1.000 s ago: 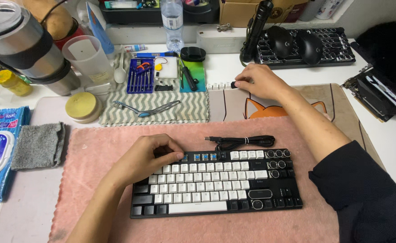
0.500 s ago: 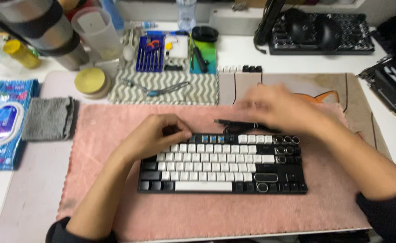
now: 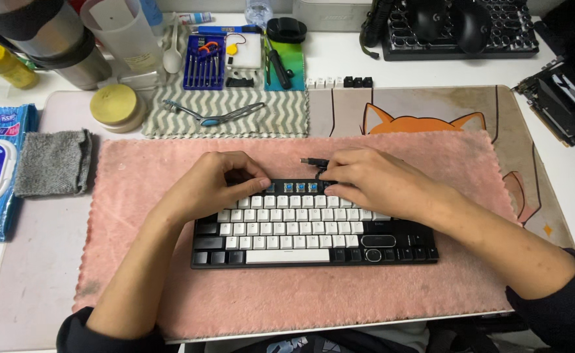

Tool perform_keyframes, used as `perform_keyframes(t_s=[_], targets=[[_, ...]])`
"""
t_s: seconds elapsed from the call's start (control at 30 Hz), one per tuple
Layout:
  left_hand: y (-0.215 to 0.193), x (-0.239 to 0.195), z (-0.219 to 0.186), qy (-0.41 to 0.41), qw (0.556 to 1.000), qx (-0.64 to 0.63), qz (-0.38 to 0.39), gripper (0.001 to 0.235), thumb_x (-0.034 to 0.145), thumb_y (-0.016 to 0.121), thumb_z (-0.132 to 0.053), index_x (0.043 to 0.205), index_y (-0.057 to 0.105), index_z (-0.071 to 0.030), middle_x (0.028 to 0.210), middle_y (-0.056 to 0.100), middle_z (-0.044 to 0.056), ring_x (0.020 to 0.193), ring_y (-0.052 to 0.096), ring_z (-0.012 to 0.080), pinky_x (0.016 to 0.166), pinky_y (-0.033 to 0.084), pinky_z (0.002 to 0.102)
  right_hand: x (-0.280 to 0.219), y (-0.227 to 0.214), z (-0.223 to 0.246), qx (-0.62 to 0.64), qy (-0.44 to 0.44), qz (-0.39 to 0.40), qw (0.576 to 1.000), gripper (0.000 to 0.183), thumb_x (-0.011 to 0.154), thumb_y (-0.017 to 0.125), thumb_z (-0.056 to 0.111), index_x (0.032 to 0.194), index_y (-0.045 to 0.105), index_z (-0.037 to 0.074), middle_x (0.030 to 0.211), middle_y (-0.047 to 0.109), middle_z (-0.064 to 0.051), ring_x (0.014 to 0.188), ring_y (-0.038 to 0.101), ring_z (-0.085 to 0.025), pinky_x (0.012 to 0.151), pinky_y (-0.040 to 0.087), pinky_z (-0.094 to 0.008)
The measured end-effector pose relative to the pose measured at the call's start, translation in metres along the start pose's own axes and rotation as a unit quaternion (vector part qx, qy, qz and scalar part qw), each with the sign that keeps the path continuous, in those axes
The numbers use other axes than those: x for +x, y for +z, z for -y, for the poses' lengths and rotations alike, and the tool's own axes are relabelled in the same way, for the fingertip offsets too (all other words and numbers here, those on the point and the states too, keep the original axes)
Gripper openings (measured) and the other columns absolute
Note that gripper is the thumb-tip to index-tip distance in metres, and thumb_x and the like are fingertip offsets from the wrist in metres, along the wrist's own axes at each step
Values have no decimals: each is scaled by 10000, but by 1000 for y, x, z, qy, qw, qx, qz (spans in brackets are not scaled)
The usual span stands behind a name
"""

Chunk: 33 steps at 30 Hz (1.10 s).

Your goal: The person assembles a mechanical keyboard by placing white keycaps onto blue switches on a black keyboard base. They handle the keycaps one at a time, pressing them into place across the keyboard.

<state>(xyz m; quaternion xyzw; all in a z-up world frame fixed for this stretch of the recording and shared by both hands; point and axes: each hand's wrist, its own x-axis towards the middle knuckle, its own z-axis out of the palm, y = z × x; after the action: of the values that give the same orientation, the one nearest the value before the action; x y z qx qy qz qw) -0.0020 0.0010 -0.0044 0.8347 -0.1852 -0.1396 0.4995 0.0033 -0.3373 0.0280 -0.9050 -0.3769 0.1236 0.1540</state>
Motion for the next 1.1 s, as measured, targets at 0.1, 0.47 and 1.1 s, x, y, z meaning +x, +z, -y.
perform_keyframes(t_s=[0.1,0.47,1.1], targets=[[0,0,3,0,1000,-7,7,186,964,885,-223,1065,909,-69,1060,905,141,972,870,278,940,686,421,-6,-1,4,-28,-28,-26,999,206,1081,755,268,1166,843,102,1003,793,-62,980,809,-329,926,643,-456],[-3,-2,-14,-38,999,7,15,143,956,883,-200,1038,933,-94,1089,939,51,1023,867,179,970,667,342,1,-47,-80,-5,105,-180,978,265,1109,740,234,1248,786,12,1103,784,-217,1019,759,-450,927,591,-563],[-1,0,1,-24,1000,-11,14,92,982,867,-177,1007,927,-112,1034,926,-12,969,828,70,919,646,238,49,-15,-262,-58,67,-199,976,349,1151,816,251,1442,857,64,1251,772,-188,1146,728,-386,1070,497,-439]])
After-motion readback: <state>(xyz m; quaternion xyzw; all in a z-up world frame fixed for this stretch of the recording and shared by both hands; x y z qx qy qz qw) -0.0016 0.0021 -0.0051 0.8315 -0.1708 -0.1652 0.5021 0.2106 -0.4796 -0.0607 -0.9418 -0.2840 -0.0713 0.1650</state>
